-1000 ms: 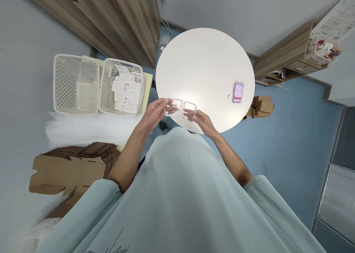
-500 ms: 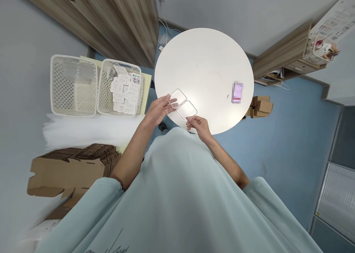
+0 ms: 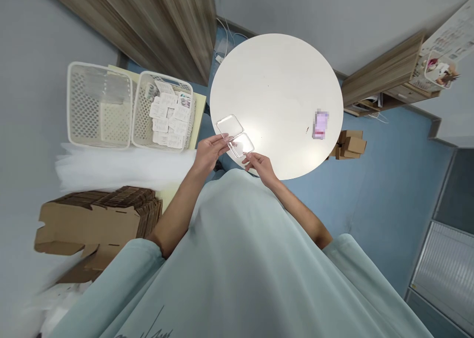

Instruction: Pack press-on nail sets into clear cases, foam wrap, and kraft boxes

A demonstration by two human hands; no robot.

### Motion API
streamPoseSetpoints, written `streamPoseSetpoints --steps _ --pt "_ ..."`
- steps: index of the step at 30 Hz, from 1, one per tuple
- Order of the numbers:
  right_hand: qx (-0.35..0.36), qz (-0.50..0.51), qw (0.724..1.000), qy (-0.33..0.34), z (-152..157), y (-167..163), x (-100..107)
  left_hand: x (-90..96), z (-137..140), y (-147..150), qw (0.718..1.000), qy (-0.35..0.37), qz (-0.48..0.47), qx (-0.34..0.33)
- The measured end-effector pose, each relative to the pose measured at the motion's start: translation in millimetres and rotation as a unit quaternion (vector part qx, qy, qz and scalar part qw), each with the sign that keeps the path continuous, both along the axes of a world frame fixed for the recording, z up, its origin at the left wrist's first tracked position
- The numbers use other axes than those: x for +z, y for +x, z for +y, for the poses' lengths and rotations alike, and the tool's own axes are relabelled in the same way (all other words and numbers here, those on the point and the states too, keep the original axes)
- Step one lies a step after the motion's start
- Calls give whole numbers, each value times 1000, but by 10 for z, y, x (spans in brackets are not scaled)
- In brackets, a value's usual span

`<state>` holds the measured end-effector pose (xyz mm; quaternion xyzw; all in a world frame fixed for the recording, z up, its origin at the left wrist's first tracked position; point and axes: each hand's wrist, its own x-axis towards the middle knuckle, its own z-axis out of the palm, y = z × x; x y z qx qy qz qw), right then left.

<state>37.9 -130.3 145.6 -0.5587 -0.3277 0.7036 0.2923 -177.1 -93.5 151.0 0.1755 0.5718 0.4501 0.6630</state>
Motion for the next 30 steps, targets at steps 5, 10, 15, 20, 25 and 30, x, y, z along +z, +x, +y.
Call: streamPoseSetpoints --steps 5,10,15,20,25,30 --pt "8 -99 994 38 265 -33 -527 -45 -81 -443 998 -20 43 33" --pt "150 -322 930 93 641 -155 -1114 -66 -263 -884 996 -47 63 47" --pt "289 -467 827 121 884 -445 -1516 -59 -421 -1208 993 -66 78 52" --pt "338 -515 772 158 919 -654 -1651 -50 -481 -1435 993 -69 73 55" --pt "302 -489 807 134 864 -661 -1601 -70 -473 -1515 995 -58 67 48" --pt "211 -386 893 96 703 -464 -1435 -68 -447 -1437 998 -37 52 29"
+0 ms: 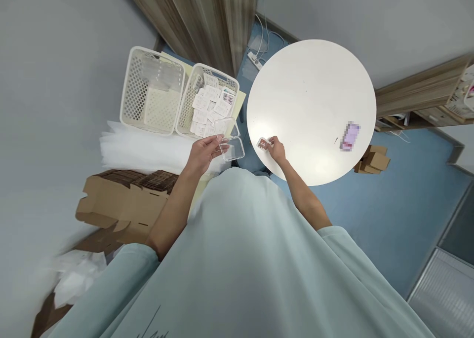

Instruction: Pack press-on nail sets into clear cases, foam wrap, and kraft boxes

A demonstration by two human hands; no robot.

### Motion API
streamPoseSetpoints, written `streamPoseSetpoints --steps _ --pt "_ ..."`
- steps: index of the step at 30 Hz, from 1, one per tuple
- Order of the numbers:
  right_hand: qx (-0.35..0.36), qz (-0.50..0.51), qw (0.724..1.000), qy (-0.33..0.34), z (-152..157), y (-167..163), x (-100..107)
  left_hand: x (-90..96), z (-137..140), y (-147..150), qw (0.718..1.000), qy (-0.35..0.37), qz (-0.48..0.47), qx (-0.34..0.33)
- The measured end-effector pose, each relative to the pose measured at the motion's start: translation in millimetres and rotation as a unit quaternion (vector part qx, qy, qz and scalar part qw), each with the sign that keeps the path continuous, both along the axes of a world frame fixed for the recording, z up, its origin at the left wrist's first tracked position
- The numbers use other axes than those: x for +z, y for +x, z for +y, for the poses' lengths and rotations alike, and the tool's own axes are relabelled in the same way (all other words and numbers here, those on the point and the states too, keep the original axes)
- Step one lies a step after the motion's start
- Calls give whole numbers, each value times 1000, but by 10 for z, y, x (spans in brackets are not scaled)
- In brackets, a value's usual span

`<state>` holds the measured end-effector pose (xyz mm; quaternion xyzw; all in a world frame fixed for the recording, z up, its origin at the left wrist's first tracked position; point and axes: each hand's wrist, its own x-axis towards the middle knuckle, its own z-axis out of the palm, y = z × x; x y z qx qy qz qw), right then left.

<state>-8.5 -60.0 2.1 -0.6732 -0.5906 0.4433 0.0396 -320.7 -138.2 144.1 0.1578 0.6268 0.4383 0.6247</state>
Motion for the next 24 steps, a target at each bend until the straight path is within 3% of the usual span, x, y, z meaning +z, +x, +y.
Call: streamPoseSetpoints --steps 5,9,13,16,19,24 --pt "-95 116 988 25 -126 323 379 9 67 267 1000 3 -9 -24" --pt "-152 207 965 59 -99 583 912 28 161 633 999 3 -16 -52" --pt "-147 261 950 90 -83 766 1498 67 248 1068 996 7 -24 -89" --pt "-106 282 949 90 -131 853 1801 102 293 1375 992 20 -33 -118" --pt "-58 272 957 78 -202 940 1936 135 327 1628 989 24 -39 -139" --pt "23 221 971 88 -296 1146 1937 167 360 1902 986 31 -31 -163"
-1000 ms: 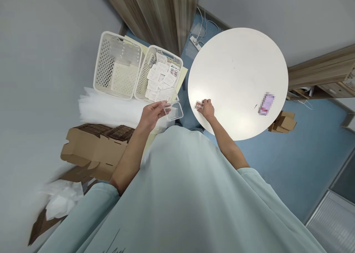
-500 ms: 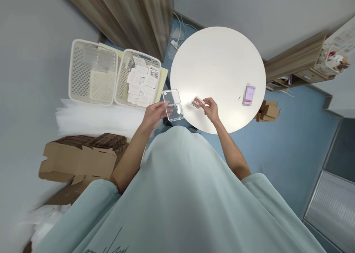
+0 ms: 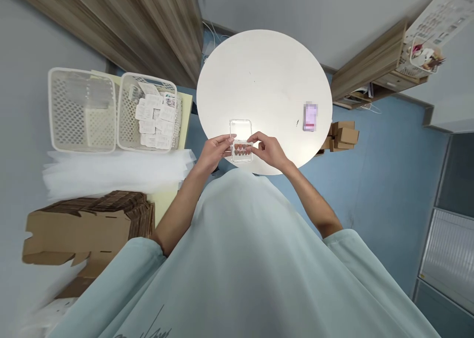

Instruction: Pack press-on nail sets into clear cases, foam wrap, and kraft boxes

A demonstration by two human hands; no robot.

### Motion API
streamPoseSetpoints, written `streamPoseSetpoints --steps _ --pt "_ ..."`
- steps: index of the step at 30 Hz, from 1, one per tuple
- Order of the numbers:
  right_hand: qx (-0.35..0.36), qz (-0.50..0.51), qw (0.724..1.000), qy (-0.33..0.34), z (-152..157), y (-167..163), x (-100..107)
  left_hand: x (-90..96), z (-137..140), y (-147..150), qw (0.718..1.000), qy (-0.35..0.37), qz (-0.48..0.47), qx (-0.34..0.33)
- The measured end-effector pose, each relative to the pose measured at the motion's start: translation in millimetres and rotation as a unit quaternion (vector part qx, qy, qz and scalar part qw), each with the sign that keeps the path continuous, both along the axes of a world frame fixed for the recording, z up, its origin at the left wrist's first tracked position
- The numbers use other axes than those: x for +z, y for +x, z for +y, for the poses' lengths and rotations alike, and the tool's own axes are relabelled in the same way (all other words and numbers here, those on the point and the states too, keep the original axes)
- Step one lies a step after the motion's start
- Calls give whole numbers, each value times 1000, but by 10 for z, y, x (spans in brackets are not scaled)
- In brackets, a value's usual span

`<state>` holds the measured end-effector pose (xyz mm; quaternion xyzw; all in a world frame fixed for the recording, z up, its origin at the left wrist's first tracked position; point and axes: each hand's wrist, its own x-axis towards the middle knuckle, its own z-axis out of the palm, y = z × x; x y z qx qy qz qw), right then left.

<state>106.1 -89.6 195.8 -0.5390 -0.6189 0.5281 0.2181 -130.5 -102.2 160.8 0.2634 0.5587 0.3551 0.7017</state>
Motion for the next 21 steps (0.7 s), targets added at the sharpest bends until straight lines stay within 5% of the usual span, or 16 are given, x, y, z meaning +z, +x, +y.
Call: streamPoseSetpoints --steps 15,21 --pt "57 -146 979 132 -239 307 -109 119 -30 325 999 7 20 -32" --pt "23 -97 987 124 -250 247 -146 145 -31 268 999 12 -4 -34"
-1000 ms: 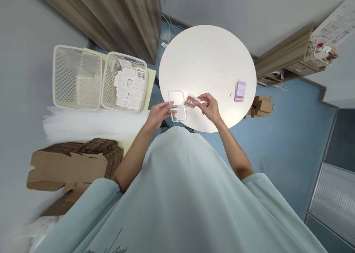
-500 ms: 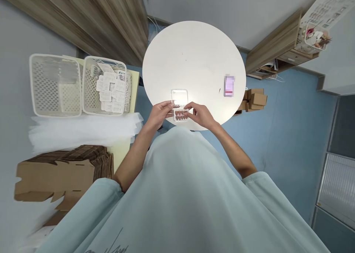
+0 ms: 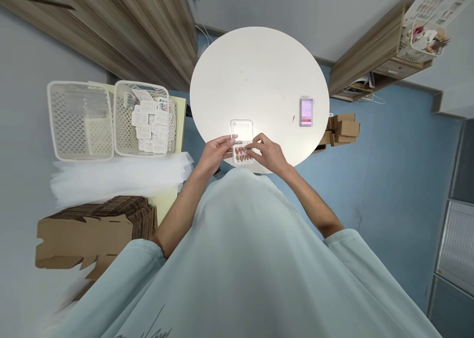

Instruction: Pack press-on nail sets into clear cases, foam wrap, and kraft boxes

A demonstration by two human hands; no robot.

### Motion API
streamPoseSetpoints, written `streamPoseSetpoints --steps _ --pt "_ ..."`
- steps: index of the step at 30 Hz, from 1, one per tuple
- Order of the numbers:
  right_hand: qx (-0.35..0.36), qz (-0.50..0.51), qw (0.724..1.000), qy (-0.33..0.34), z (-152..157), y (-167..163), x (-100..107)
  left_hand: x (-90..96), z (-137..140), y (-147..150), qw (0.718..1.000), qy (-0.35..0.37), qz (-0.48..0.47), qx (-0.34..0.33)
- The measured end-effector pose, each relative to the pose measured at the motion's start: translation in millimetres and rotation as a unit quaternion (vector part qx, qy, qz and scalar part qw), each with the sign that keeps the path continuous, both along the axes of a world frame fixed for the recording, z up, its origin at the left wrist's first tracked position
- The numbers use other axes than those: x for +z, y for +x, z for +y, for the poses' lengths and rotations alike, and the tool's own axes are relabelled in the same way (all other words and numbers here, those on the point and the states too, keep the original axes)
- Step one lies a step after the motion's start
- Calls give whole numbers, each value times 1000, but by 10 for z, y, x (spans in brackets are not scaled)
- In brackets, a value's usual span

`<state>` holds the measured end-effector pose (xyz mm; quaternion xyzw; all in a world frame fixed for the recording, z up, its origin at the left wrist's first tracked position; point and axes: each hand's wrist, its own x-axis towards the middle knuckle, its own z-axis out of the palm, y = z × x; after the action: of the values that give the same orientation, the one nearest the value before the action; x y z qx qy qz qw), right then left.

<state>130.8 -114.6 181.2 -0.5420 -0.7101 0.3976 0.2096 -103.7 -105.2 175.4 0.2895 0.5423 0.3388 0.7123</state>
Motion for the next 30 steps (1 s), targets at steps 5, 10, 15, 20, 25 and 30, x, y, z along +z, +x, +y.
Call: streamPoseSetpoints --steps 5,10,15,20,25,30 --pt "-169 94 981 -18 190 -31 0 32 -45 -112 1000 5 -17 -6" --pt "-212 192 950 -123 412 -174 -41 45 -132 -270 1000 -1 -19 -17" --pt "-201 201 941 -186 474 -385 -32 28 -215 -413 999 2 -30 -21" --pt "-205 179 945 -179 522 -500 25 4 -312 -494 998 -12 -58 5" --pt "-200 164 956 -140 610 -546 17 -53 -445 -520 995 -37 -88 34" --pt "-182 161 964 -103 670 -572 3 -125 -484 -538 994 -43 -83 54"
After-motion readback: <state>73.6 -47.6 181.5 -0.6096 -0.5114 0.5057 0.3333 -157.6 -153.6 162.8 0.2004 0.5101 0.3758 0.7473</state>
